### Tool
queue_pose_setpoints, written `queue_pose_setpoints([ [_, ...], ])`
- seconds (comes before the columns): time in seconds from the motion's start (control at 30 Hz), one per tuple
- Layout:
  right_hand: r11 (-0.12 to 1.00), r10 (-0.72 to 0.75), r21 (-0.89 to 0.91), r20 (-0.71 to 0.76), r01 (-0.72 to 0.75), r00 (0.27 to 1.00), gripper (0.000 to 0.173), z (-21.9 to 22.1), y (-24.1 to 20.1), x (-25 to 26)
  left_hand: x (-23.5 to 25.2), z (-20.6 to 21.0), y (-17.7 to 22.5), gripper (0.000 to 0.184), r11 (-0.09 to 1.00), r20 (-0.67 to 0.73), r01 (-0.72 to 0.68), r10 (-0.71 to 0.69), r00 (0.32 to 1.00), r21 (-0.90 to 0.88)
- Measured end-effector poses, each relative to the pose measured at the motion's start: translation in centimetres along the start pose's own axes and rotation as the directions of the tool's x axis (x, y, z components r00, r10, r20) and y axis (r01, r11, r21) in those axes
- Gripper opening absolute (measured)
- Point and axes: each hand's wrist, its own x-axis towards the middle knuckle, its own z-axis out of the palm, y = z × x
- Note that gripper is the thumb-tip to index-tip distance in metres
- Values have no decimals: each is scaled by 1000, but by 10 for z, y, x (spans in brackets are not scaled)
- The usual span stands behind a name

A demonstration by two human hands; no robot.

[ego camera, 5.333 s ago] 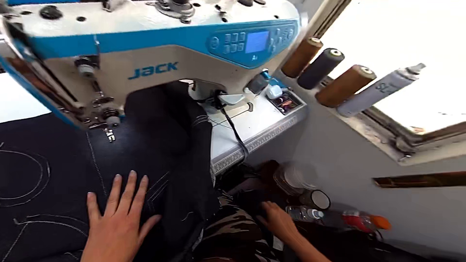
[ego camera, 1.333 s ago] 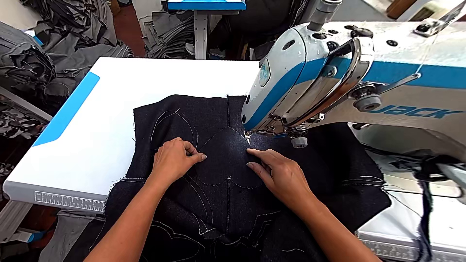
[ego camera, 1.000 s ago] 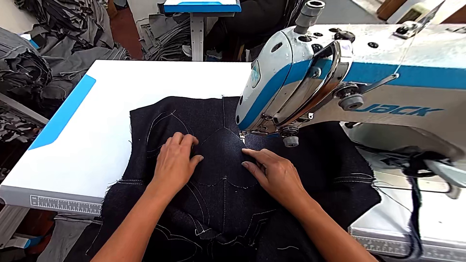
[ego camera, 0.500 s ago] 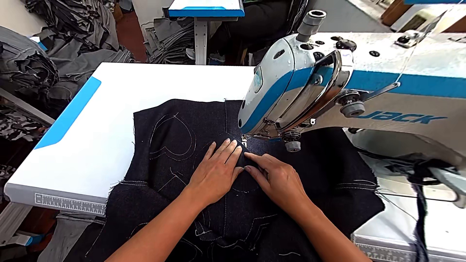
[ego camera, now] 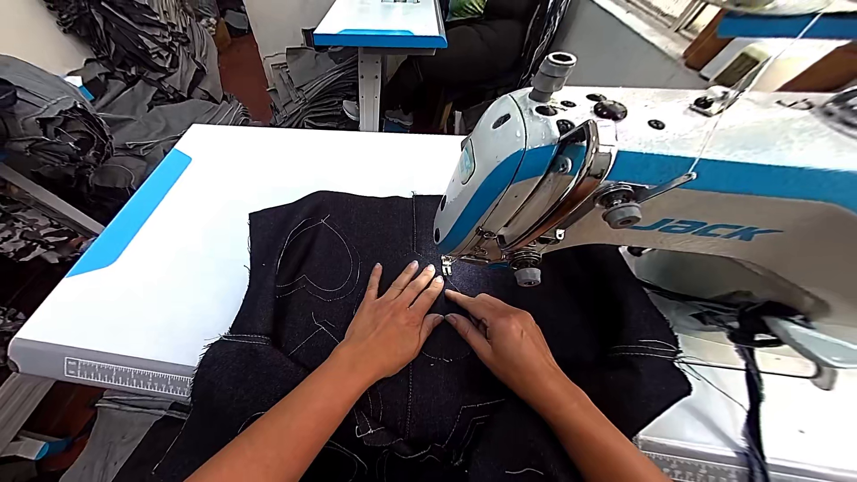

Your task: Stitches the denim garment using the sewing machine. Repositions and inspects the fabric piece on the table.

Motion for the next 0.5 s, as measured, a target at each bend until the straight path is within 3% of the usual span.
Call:
queue_pose_setpoints([
  [0.13, 942, -263, -183, 110, 280, 958, 33, -16, 5, 7, -5, -2, 6, 54, 992, 50, 118, -121, 991, 53],
  [0.23, 790, -559, -109, 278, 603, 781, 34, -34, 28, 19, -5, -1, -4, 56, 997, 20, 75, -76, 997, 22],
  [0.3, 732, -648, 16, 327, 682, 688, 37, -33, 42, 23, 1, -5, -21, 66, 1000, 29, 15, -15, 999, 0],
  [0.33, 756, -635, 77, 331, 650, 698, 41, -28, 44, 23, 8, -8, -37, 73, 999, 37, -32, 32, 999, -13],
  [0.4, 849, -528, 161, 264, 502, 807, 44, -8, 32, 17, 27, -17, -76, 77, 986, 75, -162, 165, 983, -43],
  [0.5, 968, -250, 29, 216, 249, 944, 50, 17, -28, 1, 49, -22, -120, 78, 910, 98, -411, 415, 905, -57],
])
